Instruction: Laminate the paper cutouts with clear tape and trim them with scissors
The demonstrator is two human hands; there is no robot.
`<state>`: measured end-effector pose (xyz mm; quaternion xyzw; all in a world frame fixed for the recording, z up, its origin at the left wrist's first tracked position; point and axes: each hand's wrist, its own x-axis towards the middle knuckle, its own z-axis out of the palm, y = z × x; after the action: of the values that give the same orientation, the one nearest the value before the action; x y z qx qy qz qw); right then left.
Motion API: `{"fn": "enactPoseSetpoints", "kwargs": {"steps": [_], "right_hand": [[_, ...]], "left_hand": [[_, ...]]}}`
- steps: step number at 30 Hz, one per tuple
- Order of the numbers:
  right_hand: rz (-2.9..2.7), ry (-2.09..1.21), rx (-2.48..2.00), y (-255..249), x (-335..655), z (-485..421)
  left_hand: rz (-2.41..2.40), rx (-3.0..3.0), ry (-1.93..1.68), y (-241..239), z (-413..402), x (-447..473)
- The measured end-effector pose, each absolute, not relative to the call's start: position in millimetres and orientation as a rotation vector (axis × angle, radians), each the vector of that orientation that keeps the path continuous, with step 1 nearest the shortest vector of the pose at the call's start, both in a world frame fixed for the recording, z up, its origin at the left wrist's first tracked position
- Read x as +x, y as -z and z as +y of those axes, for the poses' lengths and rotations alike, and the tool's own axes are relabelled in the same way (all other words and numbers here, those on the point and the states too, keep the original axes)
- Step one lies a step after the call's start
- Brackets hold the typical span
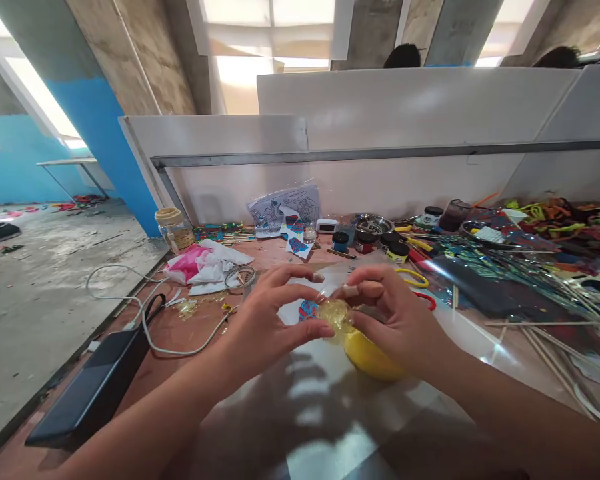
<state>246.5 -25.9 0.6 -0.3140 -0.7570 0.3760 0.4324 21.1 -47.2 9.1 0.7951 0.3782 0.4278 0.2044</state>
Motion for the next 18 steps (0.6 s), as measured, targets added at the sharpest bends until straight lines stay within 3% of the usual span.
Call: {"fn": "enactPoseSetpoints", "kwargs": {"steps": [12,16,18], "right_hand": [[-2.124,-0.606,-0.882,-13,267,-20],[-2.175,-0.578,-0.899,-9,271,-24],[-2.176,-0.618,-0.934,-2,275,-22]], "left_hand": [[1.246,2.305,-1.257,-29,-54,-1],[1.881,2.297,-1.109,-41,-54,-62],[2.315,2.17,-0.811,-34,-49,-98]]}}
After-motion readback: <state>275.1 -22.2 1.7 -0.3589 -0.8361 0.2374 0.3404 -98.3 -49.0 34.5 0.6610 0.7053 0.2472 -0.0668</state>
